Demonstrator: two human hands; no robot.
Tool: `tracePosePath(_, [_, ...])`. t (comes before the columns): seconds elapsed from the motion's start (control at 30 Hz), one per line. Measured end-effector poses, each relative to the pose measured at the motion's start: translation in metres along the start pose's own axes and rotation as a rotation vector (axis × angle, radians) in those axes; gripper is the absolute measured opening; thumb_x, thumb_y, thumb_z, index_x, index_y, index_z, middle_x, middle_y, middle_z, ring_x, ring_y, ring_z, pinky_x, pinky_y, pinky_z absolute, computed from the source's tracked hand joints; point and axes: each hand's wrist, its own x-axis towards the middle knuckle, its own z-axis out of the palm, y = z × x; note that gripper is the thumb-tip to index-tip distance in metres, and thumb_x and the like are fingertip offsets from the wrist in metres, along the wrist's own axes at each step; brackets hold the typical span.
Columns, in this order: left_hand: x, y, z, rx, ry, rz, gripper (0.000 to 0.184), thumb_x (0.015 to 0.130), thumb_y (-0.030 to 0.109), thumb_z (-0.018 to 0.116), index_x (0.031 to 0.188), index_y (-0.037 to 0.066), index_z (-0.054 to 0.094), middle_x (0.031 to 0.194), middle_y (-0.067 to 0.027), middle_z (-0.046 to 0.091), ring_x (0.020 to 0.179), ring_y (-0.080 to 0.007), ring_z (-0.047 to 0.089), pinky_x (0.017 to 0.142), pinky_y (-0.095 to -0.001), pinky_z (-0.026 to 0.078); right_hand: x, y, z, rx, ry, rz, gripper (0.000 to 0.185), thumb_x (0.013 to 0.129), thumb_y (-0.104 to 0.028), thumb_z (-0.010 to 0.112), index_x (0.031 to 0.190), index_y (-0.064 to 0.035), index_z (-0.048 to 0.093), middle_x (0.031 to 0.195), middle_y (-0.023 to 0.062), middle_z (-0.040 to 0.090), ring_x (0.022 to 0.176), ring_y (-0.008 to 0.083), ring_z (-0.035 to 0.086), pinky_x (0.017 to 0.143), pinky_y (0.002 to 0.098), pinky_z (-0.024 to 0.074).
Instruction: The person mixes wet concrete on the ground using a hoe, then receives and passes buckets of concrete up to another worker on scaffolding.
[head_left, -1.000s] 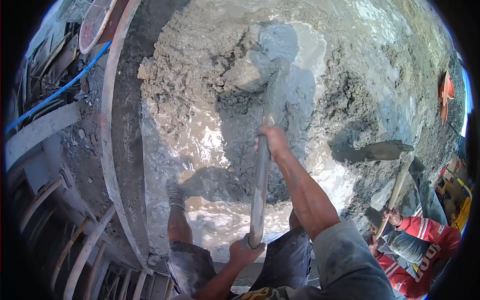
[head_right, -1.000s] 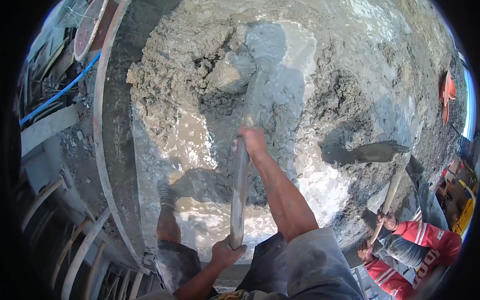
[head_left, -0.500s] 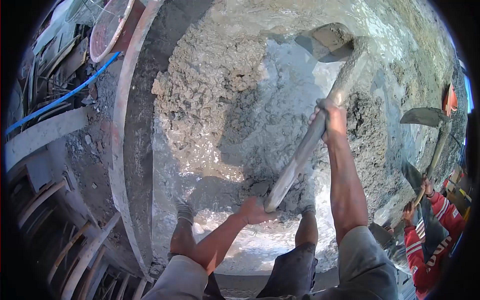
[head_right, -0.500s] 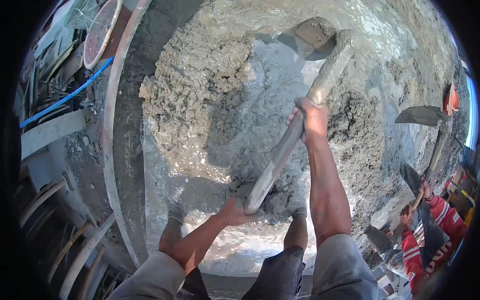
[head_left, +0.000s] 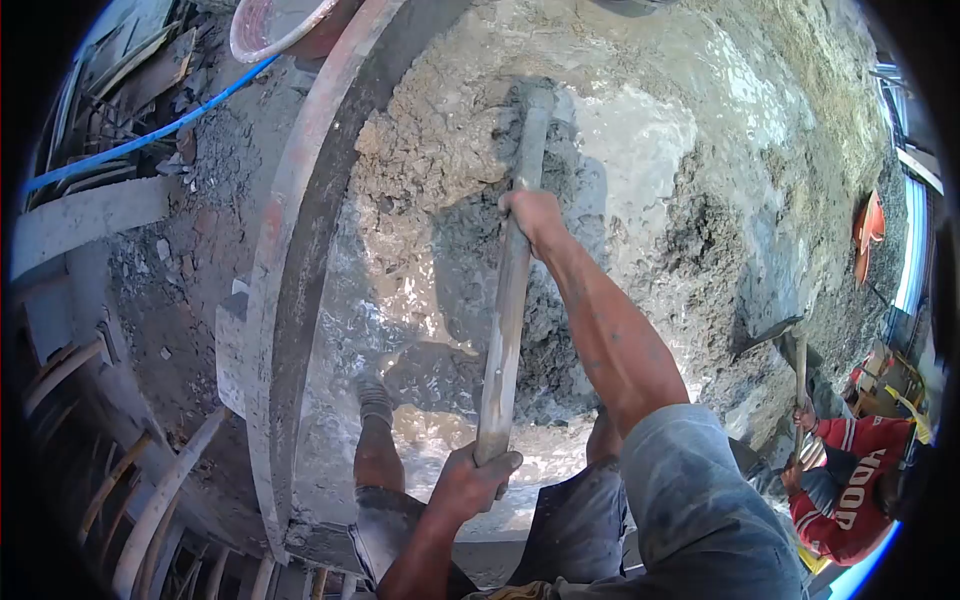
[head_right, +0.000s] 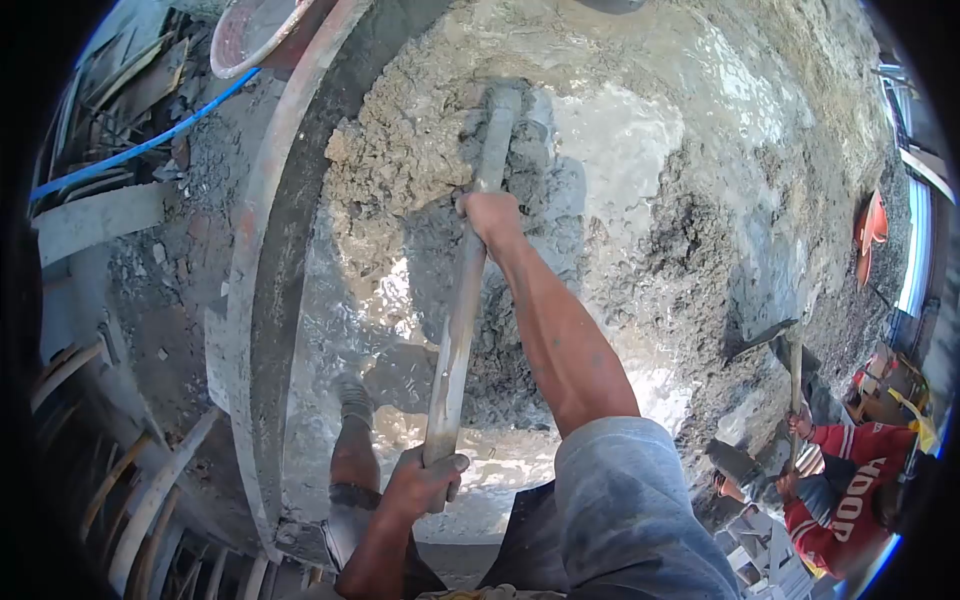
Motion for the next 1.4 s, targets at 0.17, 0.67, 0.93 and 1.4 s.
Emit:
tracePosePath(0.17, [-0.002,-0.183,0.068,0.679,0.036,-0.211,0.051,0.075,0.051,0.061,0.100,0.007,0.064,0.088,-0.0149,0.067,0.086,-0.0305,0.065,0.076,-0.0396,0.049,-0.133,0.129,-0.063,0.165,-0.048,0.332,0.010,0.072,-0.008,0.061,0.074,0.0022,0.060,0.059,0.0112,0.057,0.043,0.0202,0.054,0.040,0.0330,0.0454])
tracePosePath(0.67, [0.189,0.086,-0.040,0.642,-0.063,0.469,0.051,0.074,0.045,0.072,0.107,0.007,0.064,0.084,-0.0082,0.066,0.076,-0.0178,0.061,0.071,-0.0311,0.048,0.061,-0.092,-0.085,0.503,-0.058,-0.231,0.017,0.079,-0.013,0.055,0.086,0.0016,0.050,0.067,0.0085,0.051,0.053,0.0215,0.054,0.049,0.0356,0.0497])
tracePosePath(0.93, [0.113,0.126,-0.093,0.436,0.187,0.346,0.044,0.078,0.045,0.068,0.087,0.002,0.065,0.066,-0.0038,0.058,0.060,-0.0120,0.052,0.055,-0.0307,0.042,0.100,-0.132,0.066,0.280,-0.119,-0.181,0.026,0.082,-0.015,0.054,0.102,0.0017,0.050,0.069,0.0101,0.052,0.048,0.0221,0.053,0.048,0.0336,0.0507])
tracePosePath(1.4, [0.003,-0.161,0.117,0.378,0.360,-0.157,0.054,0.069,0.049,0.070,0.097,0.003,0.065,0.089,-0.0182,0.067,0.087,-0.0303,0.065,0.077,-0.0380,0.049,-0.116,0.094,-0.010,0.037,-0.341,0.148,0.014,0.069,-0.010,0.063,0.068,0.0032,0.059,0.056,0.0105,0.055,0.045,0.0189,0.055,0.041,0.0347,0.0460])
